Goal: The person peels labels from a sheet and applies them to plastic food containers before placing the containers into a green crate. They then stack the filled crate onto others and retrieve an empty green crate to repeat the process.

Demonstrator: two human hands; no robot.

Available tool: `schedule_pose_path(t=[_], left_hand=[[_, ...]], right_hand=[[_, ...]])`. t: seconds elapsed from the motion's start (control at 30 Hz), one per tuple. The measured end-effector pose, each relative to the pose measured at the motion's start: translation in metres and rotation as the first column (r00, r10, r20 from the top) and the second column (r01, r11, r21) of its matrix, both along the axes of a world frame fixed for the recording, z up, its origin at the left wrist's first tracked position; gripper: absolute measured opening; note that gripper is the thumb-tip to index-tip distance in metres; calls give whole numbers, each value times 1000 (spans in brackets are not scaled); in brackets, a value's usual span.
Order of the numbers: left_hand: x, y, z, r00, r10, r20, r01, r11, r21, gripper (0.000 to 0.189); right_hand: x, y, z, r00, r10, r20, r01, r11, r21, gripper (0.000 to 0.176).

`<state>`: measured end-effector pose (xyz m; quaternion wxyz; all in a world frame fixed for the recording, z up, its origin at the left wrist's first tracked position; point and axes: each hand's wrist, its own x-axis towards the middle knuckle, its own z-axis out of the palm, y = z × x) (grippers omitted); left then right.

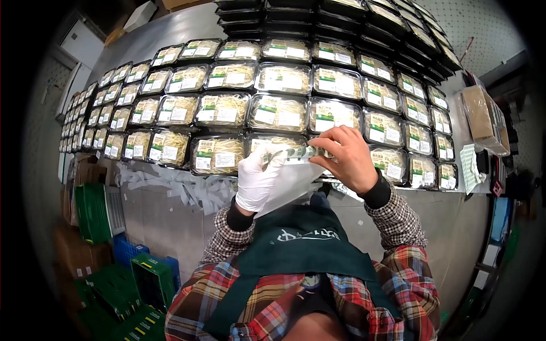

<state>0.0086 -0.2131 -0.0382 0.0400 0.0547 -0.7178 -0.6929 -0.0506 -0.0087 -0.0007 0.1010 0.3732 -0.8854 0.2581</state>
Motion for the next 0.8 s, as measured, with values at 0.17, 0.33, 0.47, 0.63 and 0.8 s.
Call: schedule_pose_path(t=[0.17, 0.33, 0.47, 0.63, 0.8], left_hand=[[-5, 9, -14, 999, -40, -13, 42, 984, 171, 13], [-12, 1, -42, 963, -179, 200, 88, 914, 397, 17], [1, -23, -40, 961, -135, 242, 37, 927, 373, 14], [30, -53, -21, 970, -86, 228, 38, 977, 208, 11], [60, -85, -17, 979, -47, 200, -11, 961, 276, 16]], right_hand=[[18, 8, -12, 975, -111, -192, 103, 993, -48, 26], [27, 24, -36, 997, -31, -70, 17, 982, -187, 15], [-51, 65, -97, 741, -37, 671, 600, 485, -636, 47], [-112, 59, -186, 756, -586, 291, 643, 747, -167, 58], [-95, 86, -176, 639, -769, 5, 765, 636, -99, 49]])
